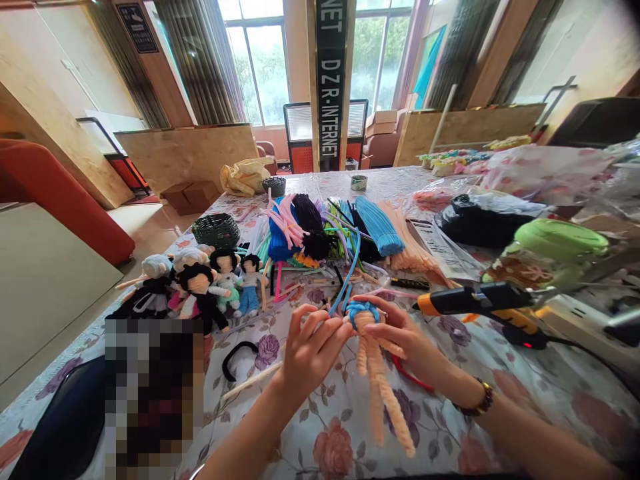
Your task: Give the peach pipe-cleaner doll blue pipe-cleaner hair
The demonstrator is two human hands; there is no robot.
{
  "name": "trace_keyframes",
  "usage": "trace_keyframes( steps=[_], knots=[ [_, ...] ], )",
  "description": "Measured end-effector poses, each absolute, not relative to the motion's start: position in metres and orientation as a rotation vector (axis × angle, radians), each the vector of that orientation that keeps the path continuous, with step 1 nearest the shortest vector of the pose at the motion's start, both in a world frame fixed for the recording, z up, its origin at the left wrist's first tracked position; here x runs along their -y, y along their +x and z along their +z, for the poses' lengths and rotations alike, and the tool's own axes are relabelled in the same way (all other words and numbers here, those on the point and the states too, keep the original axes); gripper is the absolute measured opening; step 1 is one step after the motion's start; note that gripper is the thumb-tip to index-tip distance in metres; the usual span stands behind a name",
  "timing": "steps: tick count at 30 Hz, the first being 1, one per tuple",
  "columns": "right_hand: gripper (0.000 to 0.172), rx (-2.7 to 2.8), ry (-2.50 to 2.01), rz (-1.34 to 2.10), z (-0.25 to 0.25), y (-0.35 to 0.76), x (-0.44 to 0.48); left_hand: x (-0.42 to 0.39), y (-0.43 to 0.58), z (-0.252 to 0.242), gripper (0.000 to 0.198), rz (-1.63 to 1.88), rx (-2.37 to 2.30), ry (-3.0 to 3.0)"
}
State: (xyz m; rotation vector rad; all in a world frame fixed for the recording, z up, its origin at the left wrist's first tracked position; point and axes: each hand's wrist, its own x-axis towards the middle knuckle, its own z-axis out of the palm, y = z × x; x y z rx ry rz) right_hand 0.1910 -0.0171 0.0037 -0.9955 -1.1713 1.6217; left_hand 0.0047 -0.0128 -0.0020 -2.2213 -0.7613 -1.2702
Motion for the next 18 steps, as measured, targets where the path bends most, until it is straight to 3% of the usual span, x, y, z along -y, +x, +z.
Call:
trace_keyframes(
  steps=[6,11,18],
  knots=[
    [0.048,1.276,-1.043,1.531,-0.001,0.191,0.014,0.012,0.004,-0.001,0.017,-1.248,0.753,-2.268],
    [0.041,1.279,-1.069,1.53,0.001,0.192,0.016,0.013,0.003,-0.002,0.014,-1.199,0.757,-2.268],
    [0.042,1.24,-0.911,1.587,-0.009,0.192,0.012,0.014,0.003,-0.004,0.018,-1.234,0.753,-2.28]
  ],
)
